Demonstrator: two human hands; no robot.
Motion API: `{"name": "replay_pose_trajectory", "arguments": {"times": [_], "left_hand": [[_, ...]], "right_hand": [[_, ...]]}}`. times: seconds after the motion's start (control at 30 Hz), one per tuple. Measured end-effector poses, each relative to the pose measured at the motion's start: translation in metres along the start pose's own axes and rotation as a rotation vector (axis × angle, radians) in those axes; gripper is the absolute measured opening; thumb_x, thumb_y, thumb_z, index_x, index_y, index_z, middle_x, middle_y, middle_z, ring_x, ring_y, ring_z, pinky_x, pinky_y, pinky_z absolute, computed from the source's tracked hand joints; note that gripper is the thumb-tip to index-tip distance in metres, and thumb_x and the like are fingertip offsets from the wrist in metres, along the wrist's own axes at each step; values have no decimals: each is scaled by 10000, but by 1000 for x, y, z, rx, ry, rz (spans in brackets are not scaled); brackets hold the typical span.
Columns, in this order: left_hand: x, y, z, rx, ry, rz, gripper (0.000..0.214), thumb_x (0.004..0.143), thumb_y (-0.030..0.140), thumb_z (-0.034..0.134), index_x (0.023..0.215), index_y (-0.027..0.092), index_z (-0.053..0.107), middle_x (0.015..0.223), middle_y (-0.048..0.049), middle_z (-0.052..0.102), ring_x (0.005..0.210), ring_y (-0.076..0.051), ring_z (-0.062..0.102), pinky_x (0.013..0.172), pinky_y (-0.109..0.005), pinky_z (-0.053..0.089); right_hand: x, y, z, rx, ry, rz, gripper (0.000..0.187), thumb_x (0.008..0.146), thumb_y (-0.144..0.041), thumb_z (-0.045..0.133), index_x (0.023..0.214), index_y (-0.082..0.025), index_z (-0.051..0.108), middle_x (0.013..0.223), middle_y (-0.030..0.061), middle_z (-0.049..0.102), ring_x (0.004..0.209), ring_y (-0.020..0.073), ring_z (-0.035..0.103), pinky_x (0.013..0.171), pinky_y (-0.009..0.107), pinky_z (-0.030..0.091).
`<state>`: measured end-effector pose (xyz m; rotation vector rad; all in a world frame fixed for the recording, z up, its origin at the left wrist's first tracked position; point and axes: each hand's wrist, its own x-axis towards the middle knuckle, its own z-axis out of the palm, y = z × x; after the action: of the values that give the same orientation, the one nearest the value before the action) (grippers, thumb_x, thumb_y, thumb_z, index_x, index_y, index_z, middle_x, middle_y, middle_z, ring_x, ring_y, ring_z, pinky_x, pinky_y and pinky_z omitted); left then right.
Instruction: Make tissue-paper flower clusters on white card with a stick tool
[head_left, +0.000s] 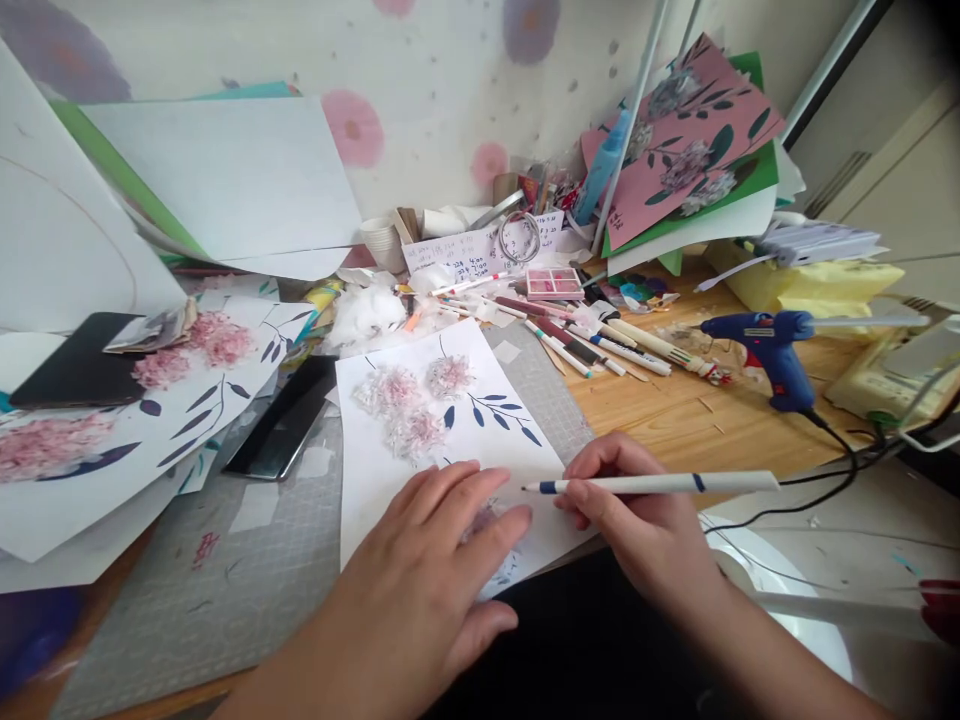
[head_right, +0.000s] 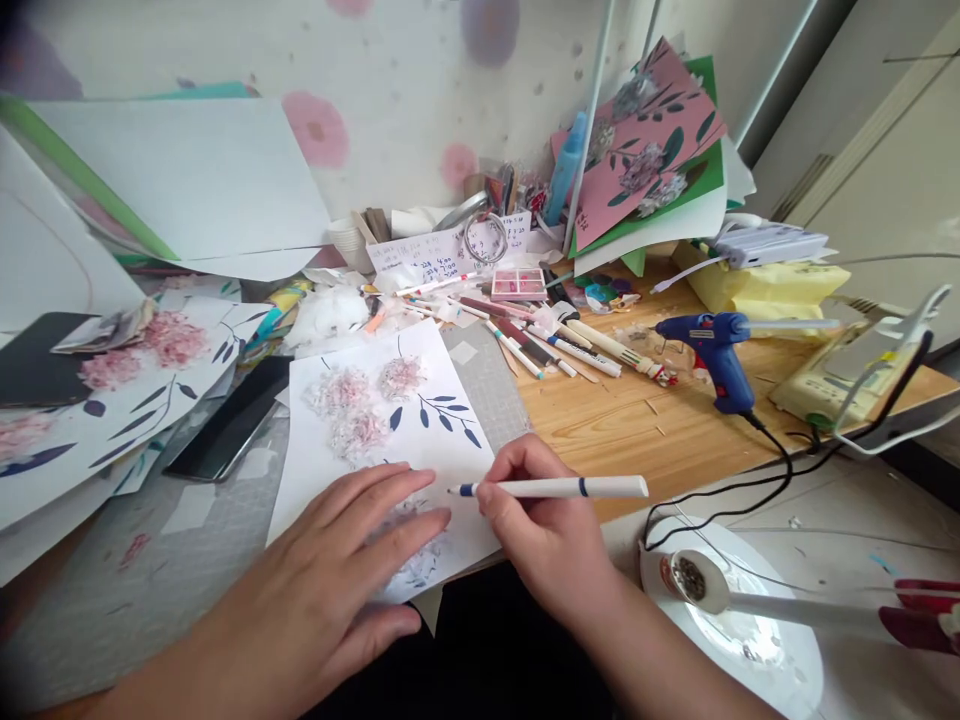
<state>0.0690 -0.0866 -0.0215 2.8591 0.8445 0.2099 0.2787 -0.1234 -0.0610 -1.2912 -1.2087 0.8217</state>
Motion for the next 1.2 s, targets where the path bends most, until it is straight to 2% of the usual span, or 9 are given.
{"name": "replay_pose_trajectory", "arguments": {"times": [0.07, 0.17, 0.27, 0.37, 0.67, 1.03, 1.2], "left_hand": [[7, -2, 7, -27, 12, 0, 524, 751, 294, 700, 1250, 278, 541, 1347, -69, 510, 1235, -309, 435, 1003, -524, 430], [5, -9, 17, -95, 115, 42, 351, 789, 293, 653, 1133, 238, 615, 1189, -66, 603, 1143, -278, 500, 997, -478, 437], [1, -15, 25, -126, 242, 100, 236, 813, 277, 614, 1036, 214, 657, 1065, -59, 643, 1058, -250, 540, 976, -424, 444], [2, -17, 27, -131, 294, 120, 202, 821, 257, 596, 1004, 210, 669, 1023, -46, 658, 1018, -225, 559, 961, -379, 447], [7, -21, 33, -136, 356, 132, 171, 841, 230, 540, 945, 242, 676, 922, -22, 672, 940, -190, 599, 917, -340, 490], [4, -20, 36, -174, 362, 108, 168, 836, 225, 549, 931, 243, 687, 937, 3, 673, 975, -178, 585, 998, -334, 429], [4, -22, 36, -178, 358, 120, 164, 850, 222, 537, 915, 235, 686, 925, -5, 678, 966, -184, 591, 980, -345, 440]], "right_hand": [[2, -1, -1, -124, -21, -42, 172, 820, -276, 587, 682, -193, 527, 581, -20, 550, 510, 111, 493, 465, 225, 401], [2, -3, -3, -283, -50, -108, 171, 833, -270, 574, 683, -198, 531, 584, -17, 559, 528, 118, 517, 471, 227, 403], [-3, -2, -5, -360, -116, -114, 142, 858, -273, 566, 736, -207, 539, 641, -3, 625, 568, 130, 580, 496, 233, 436], [-5, -1, -5, -417, -156, -131, 104, 863, -260, 570, 770, -219, 545, 661, 0, 646, 571, 134, 603, 503, 237, 456], [0, -12, -3, -503, -183, -220, 72, 837, -231, 566, 768, -243, 583, 629, 19, 668, 515, 165, 631, 460, 263, 488], [-4, -7, -2, -445, -124, -89, 76, 853, -260, 577, 780, -237, 582, 657, 20, 659, 553, 161, 621, 479, 255, 487], [-1, -9, 1, -482, -163, -155, 54, 841, -217, 583, 791, -235, 573, 635, 6, 653, 525, 148, 612, 470, 248, 478]]}}
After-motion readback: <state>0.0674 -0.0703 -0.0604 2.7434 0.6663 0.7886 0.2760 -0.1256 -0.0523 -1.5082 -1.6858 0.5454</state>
